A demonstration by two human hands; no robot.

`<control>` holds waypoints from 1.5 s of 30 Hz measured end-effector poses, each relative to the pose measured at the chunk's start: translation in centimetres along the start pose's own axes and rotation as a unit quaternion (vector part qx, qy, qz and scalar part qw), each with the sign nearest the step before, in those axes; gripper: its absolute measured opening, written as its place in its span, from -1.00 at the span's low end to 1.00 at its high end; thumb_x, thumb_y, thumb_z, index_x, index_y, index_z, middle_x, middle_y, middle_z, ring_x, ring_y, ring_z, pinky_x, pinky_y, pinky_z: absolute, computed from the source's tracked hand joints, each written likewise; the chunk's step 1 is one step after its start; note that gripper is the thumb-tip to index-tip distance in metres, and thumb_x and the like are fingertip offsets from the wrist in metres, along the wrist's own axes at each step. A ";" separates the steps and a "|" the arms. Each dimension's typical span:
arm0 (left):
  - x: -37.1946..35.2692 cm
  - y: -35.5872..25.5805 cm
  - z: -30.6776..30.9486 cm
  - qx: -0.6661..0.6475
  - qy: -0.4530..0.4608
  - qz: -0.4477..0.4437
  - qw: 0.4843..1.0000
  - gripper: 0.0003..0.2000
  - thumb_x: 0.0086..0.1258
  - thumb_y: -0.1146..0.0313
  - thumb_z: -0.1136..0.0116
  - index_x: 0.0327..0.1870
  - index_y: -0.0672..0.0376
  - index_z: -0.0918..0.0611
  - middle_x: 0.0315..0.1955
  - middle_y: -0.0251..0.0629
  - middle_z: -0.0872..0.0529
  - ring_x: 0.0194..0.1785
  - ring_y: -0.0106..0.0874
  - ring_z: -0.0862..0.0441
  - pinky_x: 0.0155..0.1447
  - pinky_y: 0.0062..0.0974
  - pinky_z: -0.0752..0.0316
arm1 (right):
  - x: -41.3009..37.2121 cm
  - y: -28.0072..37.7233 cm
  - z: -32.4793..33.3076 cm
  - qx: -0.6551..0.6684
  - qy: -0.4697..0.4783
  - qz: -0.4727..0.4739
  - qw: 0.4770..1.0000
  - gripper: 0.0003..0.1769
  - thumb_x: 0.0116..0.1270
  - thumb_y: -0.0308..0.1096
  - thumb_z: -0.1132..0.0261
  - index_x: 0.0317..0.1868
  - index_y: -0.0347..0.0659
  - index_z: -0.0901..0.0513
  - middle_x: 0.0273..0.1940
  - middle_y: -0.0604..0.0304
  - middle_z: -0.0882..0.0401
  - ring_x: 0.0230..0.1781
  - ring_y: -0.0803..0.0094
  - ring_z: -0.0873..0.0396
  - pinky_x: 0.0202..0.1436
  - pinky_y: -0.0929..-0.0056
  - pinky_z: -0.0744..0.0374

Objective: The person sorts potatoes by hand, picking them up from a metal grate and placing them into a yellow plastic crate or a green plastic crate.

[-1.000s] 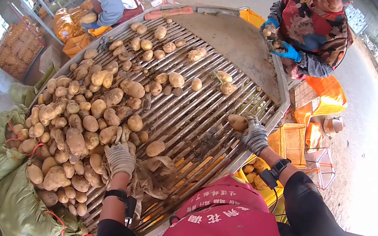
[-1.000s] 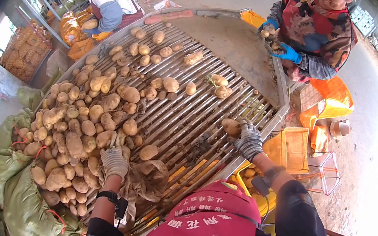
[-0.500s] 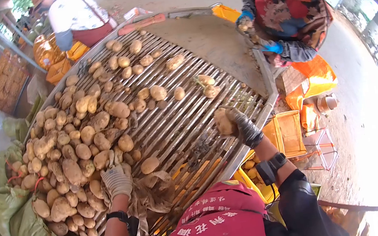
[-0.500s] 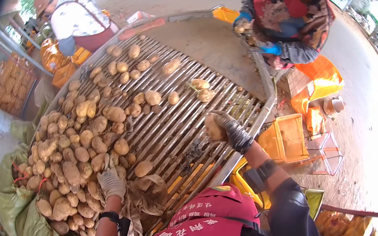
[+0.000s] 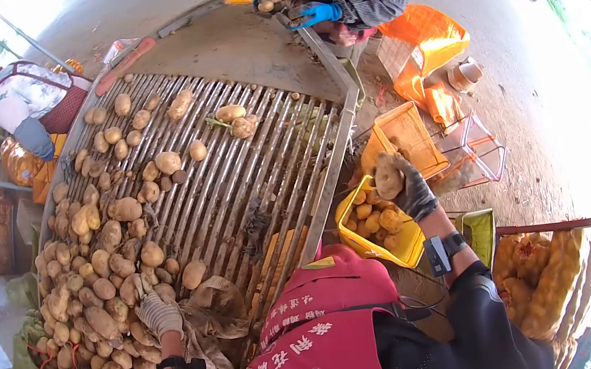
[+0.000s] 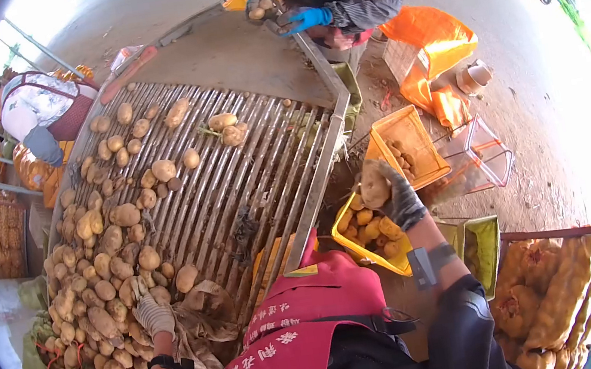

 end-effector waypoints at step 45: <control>0.9 -0.6 -0.1 -0.140 0.117 -0.006 0.983 -0.51 0.46 0.18 0.20 0.34 0.19 -0.45 -0.10 -0.07 -0.73 0.10 -0.25 -0.60 0.33 0.06 -0.17 | 19.2 -35.9 -48.1 -0.783 0.308 0.136 0.523 -0.15 0.12 0.07 -0.46 0.35 -0.09 -0.37 0.27 -0.11 -0.43 0.23 0.08 -0.48 0.27 0.15 -0.47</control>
Point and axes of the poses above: each hand's wrist, its own x-axis towards the middle knuckle, its own z-axis out of the back of the hand, y = z × x, the point moved 10 cm from there along x, towards the middle knuckle
